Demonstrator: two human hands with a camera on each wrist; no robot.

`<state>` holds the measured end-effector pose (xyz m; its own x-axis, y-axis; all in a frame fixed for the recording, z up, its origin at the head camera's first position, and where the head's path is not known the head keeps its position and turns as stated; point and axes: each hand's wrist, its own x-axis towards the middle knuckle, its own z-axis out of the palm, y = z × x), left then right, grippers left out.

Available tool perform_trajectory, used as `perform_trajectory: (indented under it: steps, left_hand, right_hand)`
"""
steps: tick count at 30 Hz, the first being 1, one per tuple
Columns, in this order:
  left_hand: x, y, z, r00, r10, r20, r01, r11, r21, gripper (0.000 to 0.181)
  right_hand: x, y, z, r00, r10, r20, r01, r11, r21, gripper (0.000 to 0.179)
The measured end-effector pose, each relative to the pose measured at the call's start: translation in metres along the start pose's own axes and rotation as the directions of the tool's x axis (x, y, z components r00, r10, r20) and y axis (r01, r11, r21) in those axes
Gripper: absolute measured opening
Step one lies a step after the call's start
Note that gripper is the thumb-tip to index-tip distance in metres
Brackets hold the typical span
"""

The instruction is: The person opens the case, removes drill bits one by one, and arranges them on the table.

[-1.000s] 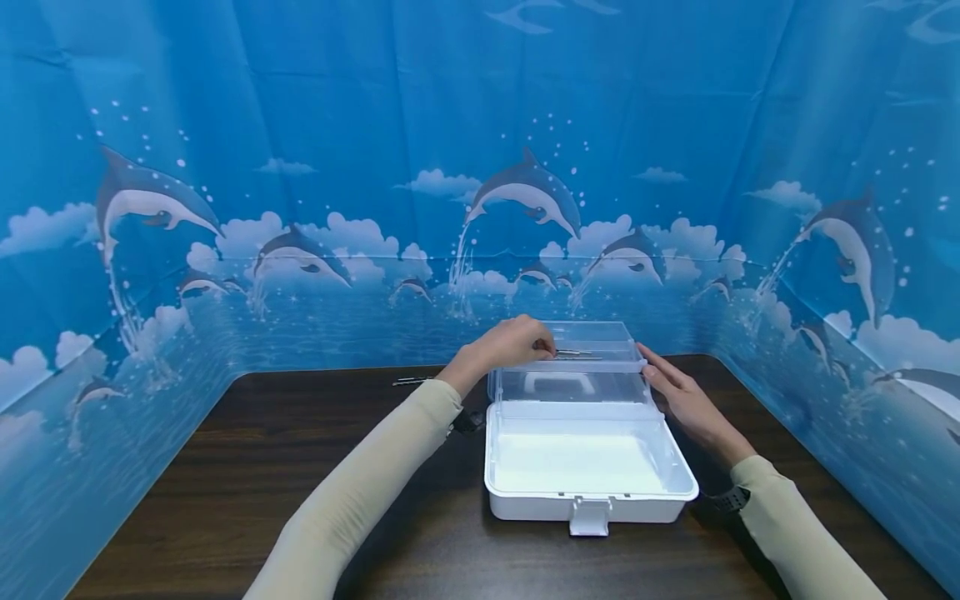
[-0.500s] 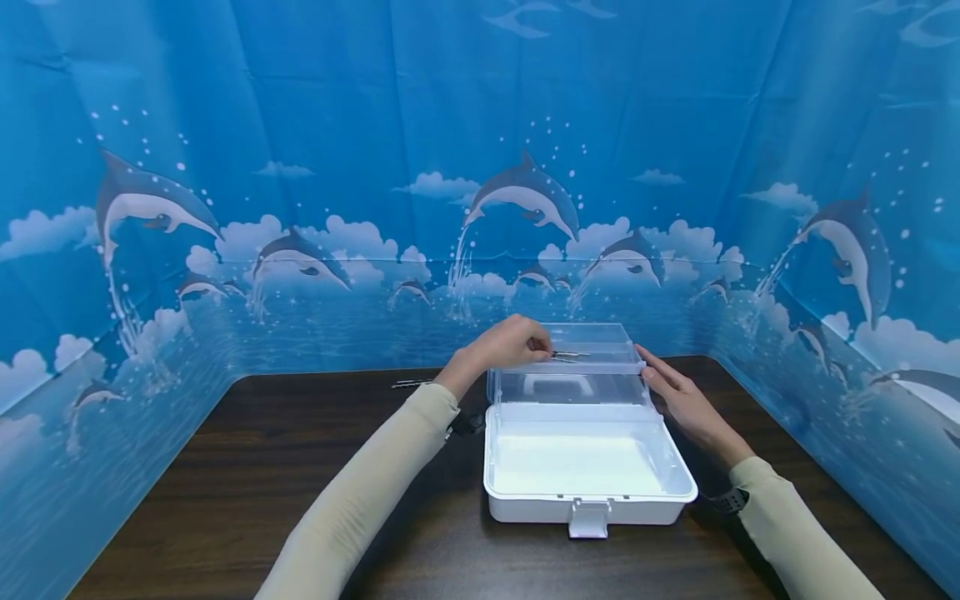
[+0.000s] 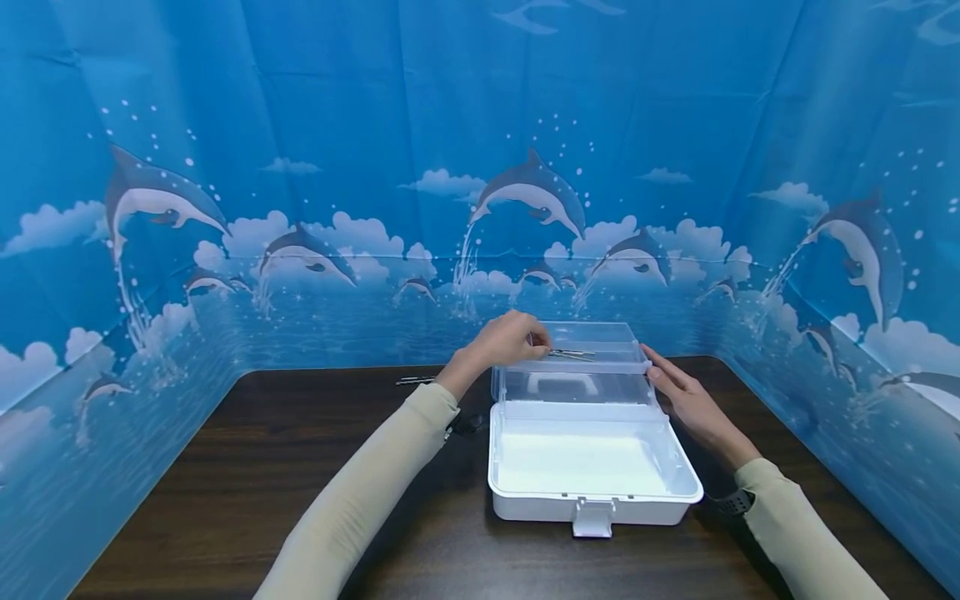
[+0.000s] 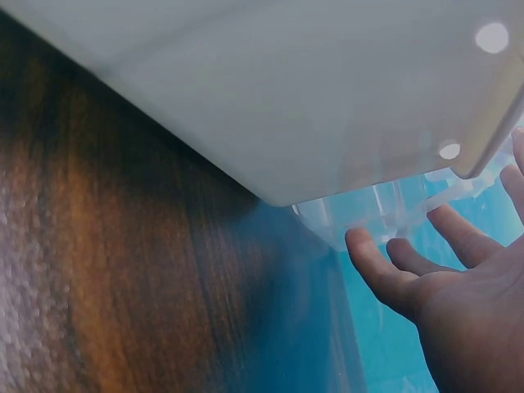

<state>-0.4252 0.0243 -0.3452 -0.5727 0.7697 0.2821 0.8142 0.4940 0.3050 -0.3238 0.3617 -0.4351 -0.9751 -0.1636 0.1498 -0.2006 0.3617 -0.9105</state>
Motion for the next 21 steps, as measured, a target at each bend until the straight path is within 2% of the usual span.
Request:
perform_trajectory:
  steps: [8,21]
  left_hand:
    - [-0.009,-0.008,-0.004,0.999,-0.010,-0.038,0.009,1.000,-0.023,0.014]
    - [-0.042,-0.014,-0.022,0.993,-0.024,-0.117,0.012,0.994,-0.105,0.015]
  right_hand:
    - [0.001,0.002,0.000,1.000,-0.021,0.005,0.021,1.000,0.000,0.066]
    - [0.004,0.008,-0.001,1.000,-0.022,0.002,0.022,1.000,-0.004,0.067]
